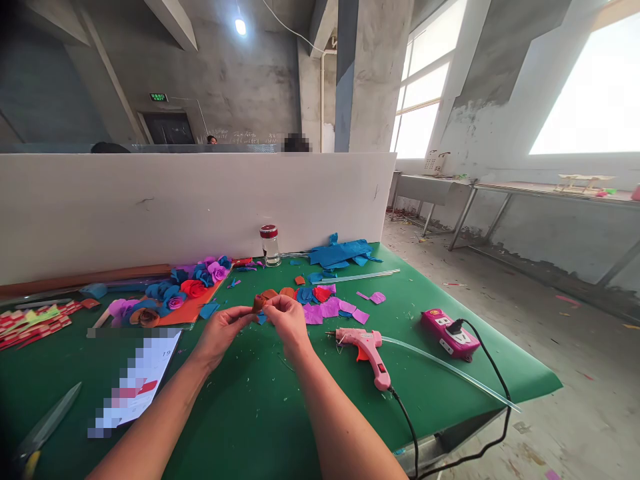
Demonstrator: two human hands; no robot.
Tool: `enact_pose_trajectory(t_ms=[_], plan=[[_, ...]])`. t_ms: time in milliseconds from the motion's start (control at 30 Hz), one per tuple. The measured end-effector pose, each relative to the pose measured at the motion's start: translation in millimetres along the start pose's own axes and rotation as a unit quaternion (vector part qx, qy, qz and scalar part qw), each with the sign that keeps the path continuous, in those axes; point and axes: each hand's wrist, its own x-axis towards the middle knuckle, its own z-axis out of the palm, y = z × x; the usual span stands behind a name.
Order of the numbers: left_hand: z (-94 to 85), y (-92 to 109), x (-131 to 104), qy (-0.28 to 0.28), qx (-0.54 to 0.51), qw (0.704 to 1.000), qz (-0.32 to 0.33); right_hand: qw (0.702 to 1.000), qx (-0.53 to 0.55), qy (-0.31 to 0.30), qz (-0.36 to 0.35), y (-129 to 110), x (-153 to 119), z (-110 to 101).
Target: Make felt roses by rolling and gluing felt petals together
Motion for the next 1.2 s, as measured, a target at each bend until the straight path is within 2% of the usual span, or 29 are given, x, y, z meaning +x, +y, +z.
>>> enact_pose_trajectory(t_ms=[167, 500, 667, 933, 1100, 1200], plan=[[0.1, -0.3, -0.2, -0.014, 0.0, 1.0, 0.0, 0.998, 0.049, -0.034, 0.034, -2.2, -1.2, -2.2], [-0.3, 3.3, -0.9, -0.023, 0.04, 0.999, 0.003, 1.0, -0.004, 0.014, 0.007, -6.7, 0.8, -3.5], [-4.3, 3.0, -0.8, -0.061, 0.032, 0.998, 0.011, 0.995, 0.065, -0.03, 0.064, -4.2, 2.6, -7.5], [-9.8, -1.3, 1.0, -0.077, 0.087, 0.992, 0.051, 0.998, -0.025, -0.056, -0.014, -6.0, 4.2, -12.1], [-15.5, 0.6, 1.9, -0.101, 0.119, 0.983, 0.094, 0.996, -0.064, -0.057, -0.016, -5.1, 5.6, -14.4], [-19.7, 0.1, 2.4, -0.108, 0.128, 0.98, 0.105, 0.994, -0.073, -0.084, -0.021, -10.2, 3.9, -18.2]])
